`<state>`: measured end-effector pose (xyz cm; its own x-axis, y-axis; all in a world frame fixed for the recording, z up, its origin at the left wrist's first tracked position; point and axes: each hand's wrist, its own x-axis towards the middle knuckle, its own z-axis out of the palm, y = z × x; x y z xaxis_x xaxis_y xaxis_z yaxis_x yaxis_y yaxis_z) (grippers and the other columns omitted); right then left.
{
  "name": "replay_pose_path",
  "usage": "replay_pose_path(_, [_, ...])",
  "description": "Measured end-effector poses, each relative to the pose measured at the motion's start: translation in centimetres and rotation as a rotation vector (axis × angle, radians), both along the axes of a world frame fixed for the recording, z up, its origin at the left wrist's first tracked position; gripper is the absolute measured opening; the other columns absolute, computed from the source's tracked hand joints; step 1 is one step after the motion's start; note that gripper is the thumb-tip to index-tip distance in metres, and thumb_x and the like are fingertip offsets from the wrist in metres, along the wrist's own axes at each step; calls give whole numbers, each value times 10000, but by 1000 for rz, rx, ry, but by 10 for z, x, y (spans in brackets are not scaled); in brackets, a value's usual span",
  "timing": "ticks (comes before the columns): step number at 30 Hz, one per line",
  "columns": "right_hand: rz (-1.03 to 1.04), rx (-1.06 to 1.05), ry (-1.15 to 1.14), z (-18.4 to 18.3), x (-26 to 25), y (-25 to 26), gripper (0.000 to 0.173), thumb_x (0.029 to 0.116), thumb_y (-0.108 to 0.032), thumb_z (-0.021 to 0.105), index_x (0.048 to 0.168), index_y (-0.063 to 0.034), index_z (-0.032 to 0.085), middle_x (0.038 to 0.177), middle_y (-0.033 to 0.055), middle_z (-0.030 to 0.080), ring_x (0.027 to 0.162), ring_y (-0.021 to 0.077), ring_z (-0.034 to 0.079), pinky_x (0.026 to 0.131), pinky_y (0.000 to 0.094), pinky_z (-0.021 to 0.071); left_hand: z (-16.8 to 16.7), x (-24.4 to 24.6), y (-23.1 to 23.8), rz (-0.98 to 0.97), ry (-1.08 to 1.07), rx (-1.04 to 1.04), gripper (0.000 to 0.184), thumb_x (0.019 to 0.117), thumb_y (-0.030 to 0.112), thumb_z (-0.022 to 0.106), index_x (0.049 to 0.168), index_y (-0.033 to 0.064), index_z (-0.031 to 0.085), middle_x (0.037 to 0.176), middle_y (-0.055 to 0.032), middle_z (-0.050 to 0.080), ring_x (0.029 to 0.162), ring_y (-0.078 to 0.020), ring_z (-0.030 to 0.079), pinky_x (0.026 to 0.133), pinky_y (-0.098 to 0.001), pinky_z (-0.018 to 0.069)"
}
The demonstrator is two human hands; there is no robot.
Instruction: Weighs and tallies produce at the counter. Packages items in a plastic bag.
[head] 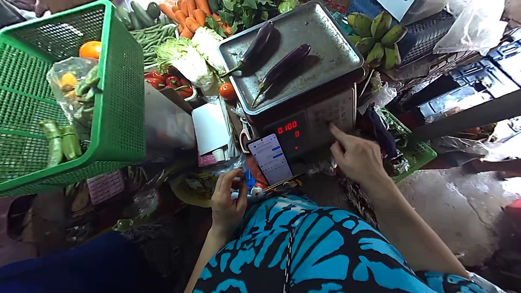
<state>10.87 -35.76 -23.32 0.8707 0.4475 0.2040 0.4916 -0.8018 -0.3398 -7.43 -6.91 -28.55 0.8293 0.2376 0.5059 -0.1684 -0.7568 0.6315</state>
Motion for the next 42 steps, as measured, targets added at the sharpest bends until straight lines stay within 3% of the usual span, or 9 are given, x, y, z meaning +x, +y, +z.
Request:
replay_pose_path(6, [-11,-11,4,-17,-6,-12,533,967,-183,426,1475,-213,585,724,143,683,623,351,646,551,531,469,-5,-6,4,34,14,-5,309,968,82,564,1232,-70,615,1072,-163,660,791,-87,640,710,-202,561])
replay_pose_path(9, [-52,-110,118,-15,-4,-18,526,998,-195,405,1497,-265,555,778,179,706,717,402,683,618,576,478,-7,-6,5,58,16,-19,306,968,77,556,1226,-73,620,1073,-166,660,788,-84,644,709,-201,562])
replay_pose_path(14, [-82,-50,31,0,3,-12,542,988,-168,426,1513,-238,537,770,178,701,668,412,661,559,588,466,-9,-2,0,41,43,-33,315,964,85,569,1235,-69,619,1061,-156,666,796,-91,648,728,-206,565])
replay_pose_path(20, [-156,-95,166,15,9,-3,551,1019,-187,411,1559,-279,463,825,246,700,736,486,658,608,665,441,-15,-1,-10,-14,108,-102,297,1002,118,541,1223,-58,629,1005,-137,690,777,-98,657,714,-238,573])
replay_pose_path(23, [32,60,62,2,-10,-4,508,995,-173,438,1488,-161,562,734,174,664,617,377,616,555,588,463,-24,-1,-17,-62,161,-247,298,1048,156,513,1216,-59,633,936,-101,704,779,-86,670,731,-256,587])
replay_pose_path(25, [251,192,68,-18,-28,1,427,991,-188,472,1358,-109,676,755,120,700,624,278,646,570,507,524,-28,-2,-21,-90,192,-325,289,1048,157,519,1208,-50,642,915,-77,707,783,-66,669,748,-247,582])
replay_pose_path(28, [510,274,39,-49,-47,10,354,1004,-214,491,1204,-131,771,761,90,716,667,235,670,596,418,528,-29,-2,-22,-118,250,-390,269,1039,151,521,1182,-30,660,897,-35,702,786,-28,646,748,-212,551])
replay_pose_path(33, [655,282,-18,-78,-59,17,347,1009,-234,501,1214,-163,771,649,73,613,579,229,588,524,374,457,-24,-1,-22,-113,342,-440,250,1037,161,537,1173,-4,666,866,-4,687,771,-11,636,746,-198,544])
replay_pose_path(42, [716,180,-17,-79,-68,30,363,1032,-253,474,1266,-179,742,717,92,658,631,267,635,558,408,492,-19,5,-25,-94,451,-435,260,1063,191,515,1166,37,696,892,-23,707,813,-57,675,796,-258,574])
